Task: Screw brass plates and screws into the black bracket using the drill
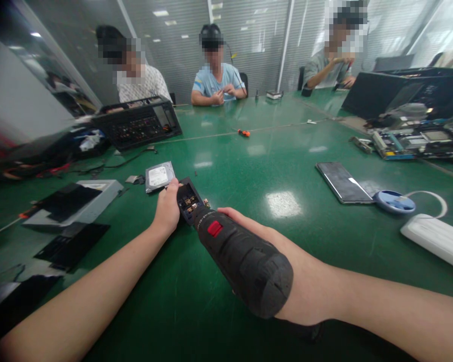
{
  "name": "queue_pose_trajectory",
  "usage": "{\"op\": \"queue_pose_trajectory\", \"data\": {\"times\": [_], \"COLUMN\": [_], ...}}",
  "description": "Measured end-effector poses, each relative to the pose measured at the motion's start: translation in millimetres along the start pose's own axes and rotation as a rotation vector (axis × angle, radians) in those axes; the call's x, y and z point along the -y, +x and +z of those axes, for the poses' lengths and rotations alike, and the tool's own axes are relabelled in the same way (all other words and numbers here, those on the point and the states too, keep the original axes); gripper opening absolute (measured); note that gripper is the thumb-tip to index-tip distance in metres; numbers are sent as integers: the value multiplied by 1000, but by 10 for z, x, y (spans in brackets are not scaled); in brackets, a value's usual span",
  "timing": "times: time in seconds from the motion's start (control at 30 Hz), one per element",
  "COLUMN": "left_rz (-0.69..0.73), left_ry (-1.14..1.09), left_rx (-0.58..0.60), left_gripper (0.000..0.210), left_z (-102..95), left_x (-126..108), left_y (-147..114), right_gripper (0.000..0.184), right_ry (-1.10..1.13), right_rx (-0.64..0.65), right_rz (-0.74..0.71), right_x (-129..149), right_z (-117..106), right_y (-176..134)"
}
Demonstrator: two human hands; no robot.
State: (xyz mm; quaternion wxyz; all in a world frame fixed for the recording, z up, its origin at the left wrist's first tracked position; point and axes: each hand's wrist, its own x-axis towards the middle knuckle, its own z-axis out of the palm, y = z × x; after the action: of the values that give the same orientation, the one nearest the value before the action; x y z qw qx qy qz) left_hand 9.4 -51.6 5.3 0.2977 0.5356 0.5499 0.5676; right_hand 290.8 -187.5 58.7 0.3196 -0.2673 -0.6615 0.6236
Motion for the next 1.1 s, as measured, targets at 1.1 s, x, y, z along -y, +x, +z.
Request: {"op": "queue_pose_trajectory", "data": {"times": [1.1], "left_rz": [-46], "left_ry": [-73], "left_rx": [12], "left_gripper": [55], "left_z": [-17], "left_x": [42], "left_y": [22], "right_gripper": [110], "right_ry": [-33], "right_rx": [187], "right_rz": [71], "right_x": [143], "right_z": [-112], "right_y": [41]}}
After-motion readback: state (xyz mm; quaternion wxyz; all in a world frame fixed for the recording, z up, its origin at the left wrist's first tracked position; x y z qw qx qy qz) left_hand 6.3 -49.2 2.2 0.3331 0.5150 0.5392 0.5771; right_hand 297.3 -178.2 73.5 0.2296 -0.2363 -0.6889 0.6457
